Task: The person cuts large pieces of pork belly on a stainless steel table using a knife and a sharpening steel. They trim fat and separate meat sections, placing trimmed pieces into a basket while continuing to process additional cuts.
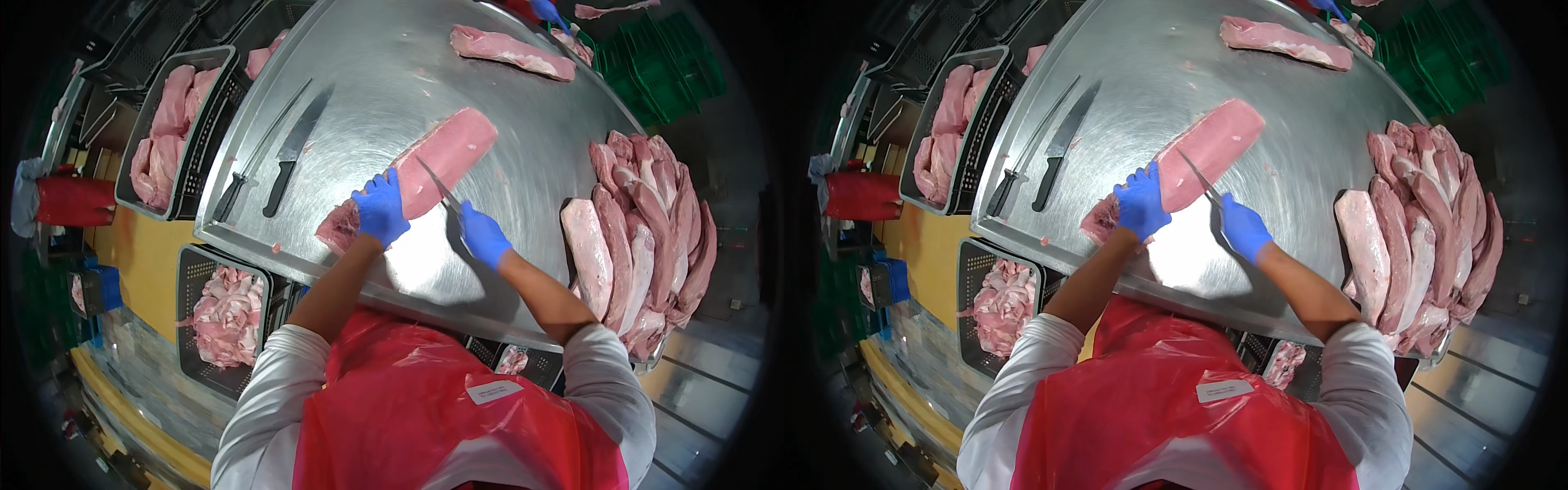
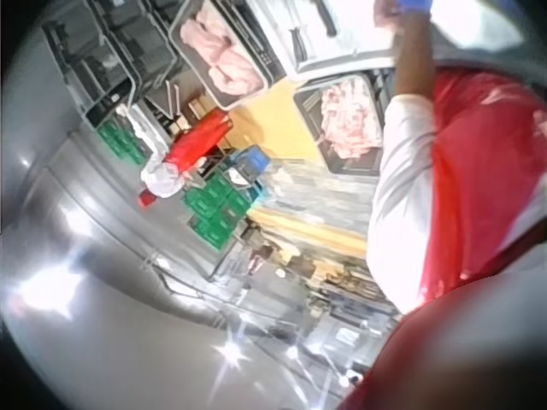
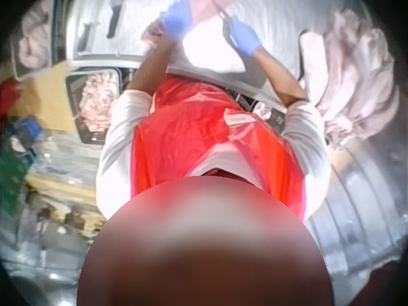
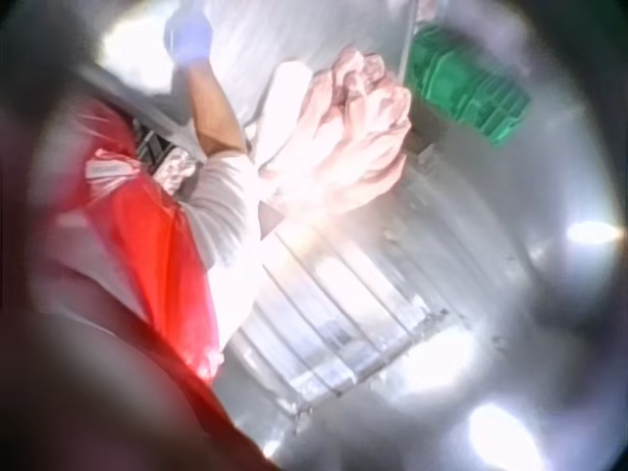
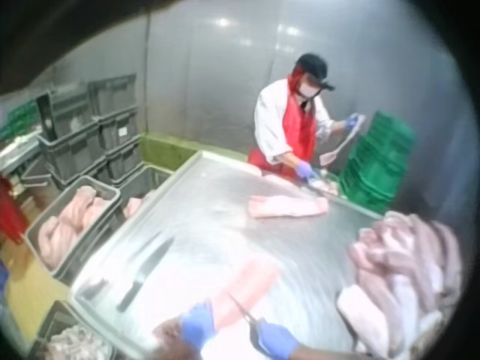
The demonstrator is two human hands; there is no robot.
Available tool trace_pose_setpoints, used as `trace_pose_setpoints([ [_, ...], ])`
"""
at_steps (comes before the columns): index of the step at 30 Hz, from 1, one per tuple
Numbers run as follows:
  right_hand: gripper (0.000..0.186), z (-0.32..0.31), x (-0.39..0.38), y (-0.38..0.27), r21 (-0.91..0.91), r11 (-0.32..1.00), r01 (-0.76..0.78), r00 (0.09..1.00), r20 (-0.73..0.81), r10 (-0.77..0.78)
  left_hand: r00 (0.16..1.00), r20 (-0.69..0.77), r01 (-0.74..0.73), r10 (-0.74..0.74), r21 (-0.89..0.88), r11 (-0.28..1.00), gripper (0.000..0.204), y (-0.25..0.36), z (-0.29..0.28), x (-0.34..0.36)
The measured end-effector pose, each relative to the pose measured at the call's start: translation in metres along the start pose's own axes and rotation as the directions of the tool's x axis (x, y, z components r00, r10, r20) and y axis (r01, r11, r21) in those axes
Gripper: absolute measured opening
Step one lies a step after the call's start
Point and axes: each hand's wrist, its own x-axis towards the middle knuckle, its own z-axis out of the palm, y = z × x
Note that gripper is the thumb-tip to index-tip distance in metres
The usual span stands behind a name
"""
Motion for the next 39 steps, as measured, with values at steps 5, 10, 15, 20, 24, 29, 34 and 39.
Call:
trace_pose_setpoints([
  [5,0.023,0.02,0.089,-0.027,-0.076,0.982,0.175,0.981,-0.071,-0.181,0.959,-0.285,0.051,0.006,0.191,0.98,0.069,-0.009,0.041,0.006],
  [10,0.026,0.032,0.029,0.003,-0.029,0.992,0.121,0.993,-0.014,-0.121,0.996,-0.089,-0.011,-0.005,-0.174,0.985,0.059,-0.027,0.016,0.035],
  [15,0.026,0.083,-0.034,0.019,0.056,0.998,0.032,0.999,-0.026,-0.031,0.98,0.195,0.121,-0.037,-0.438,0.891,0.058,-0.067,-0.024,0.057],
  [20,0.026,0.092,-0.037,-0.014,0.24,0.971,-0.01,0.985,-0.167,0.052,0.958,0.142,0.133,0.248,-0.99,0.052,0.045,-0.097,-0.016,0.016],
  [24,0.028,0.082,0.053,-0.038,0.277,0.92,0.277,0.914,-0.37,-0.164,0.882,0.295,0.445,0.367,-0.777,-0.446,0.061,-0.085,0.009,-0.002],
  [29,0.032,0.102,0.06,-0.057,0.14,0.894,0.426,0.905,-0.047,-0.423,0.943,0.165,0.323,0.288,-0.656,-0.682,0.073,-0.111,-0.048,-0.056],
  [34,0.021,0.074,-0.019,-0.044,0.63,0.772,-0.089,0.991,0.136,0.003,0.988,0.06,-0.022,-0.142,-0.856,-0.516,0.054,-0.192,-0.147,-0.069],
  [39,0.024,0.063,-0.064,0.013,0.789,0.589,-0.177,0.945,-0.03,0.325,0.931,0.015,-0.065,-0.366,-0.977,-0.203,0.04,-0.295,-0.313,-0.047],
])
